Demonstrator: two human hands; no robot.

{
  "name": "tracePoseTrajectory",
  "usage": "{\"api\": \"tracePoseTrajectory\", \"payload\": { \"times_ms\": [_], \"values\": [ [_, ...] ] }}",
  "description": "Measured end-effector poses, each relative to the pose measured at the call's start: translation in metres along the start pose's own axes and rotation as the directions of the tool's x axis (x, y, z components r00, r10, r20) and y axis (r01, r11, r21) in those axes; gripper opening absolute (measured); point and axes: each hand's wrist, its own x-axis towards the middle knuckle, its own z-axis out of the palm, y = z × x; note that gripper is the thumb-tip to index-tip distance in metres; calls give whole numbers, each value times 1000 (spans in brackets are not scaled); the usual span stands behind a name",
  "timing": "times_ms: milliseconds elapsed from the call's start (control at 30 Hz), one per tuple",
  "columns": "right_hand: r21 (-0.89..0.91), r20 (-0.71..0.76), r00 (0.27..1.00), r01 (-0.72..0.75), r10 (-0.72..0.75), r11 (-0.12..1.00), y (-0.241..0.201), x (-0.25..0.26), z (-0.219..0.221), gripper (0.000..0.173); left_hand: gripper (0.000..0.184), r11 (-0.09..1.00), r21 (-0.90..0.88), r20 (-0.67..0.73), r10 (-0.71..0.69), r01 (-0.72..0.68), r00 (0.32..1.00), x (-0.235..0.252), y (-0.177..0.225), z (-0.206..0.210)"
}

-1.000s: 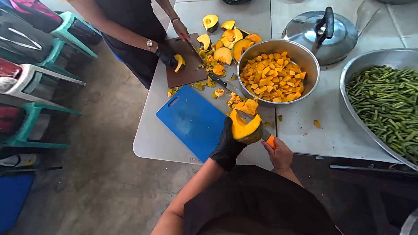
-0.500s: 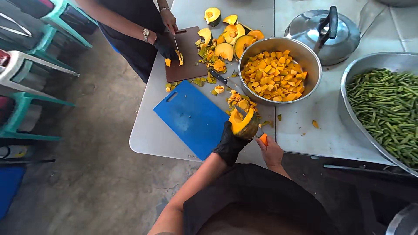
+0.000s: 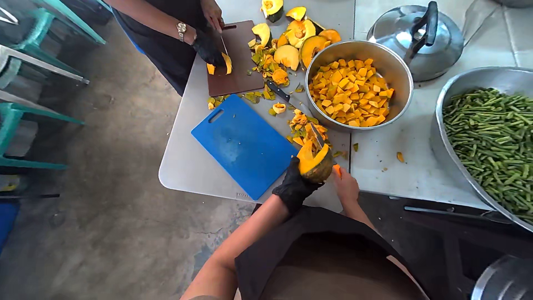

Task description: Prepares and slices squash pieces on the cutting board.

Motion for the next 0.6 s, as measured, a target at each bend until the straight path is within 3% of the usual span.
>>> {"api": "tracePoseTrajectory", "payload": {
  "times_ms": [67, 133, 200, 300, 400, 500, 600],
  "values": [
    [144, 153, 988, -53, 30, 988, 4, 11, -5, 60, 55, 987, 98, 22, 126, -127, 992, 4, -1, -9],
    [336, 338, 940, -163, 43, 928, 5, 10, -4, 50, 60, 894, 293, 67, 335, -340, 940, 17, 4, -31],
    [482, 479, 877, -304, 43, 822, 0, 3, -9, 37, 62, 781, 447, 65, 458, -437, 886, 33, 18, -53],
    [544, 446, 895, -269, -2, 795, -5, -8, -10, 31, 63, 698, 528, 21, 559, -484, 829, 41, 40, -78],
    [531, 381, 924, -187, -36, 826, -15, -18, -6, 36, 64, 769, 383, -181, 606, -512, 775, 43, 58, -87],
    [474, 406, 914, -181, -32, 862, -26, -23, 1, 39, 69, 840, 235, -403, 541, -488, 738, 47, 64, -98],
    [419, 450, 893, -207, -4, 884, -31, -19, 14, 39, 71, 904, 197, -465, 428, -380, 775, 48, 61, -120]
  ]
}}
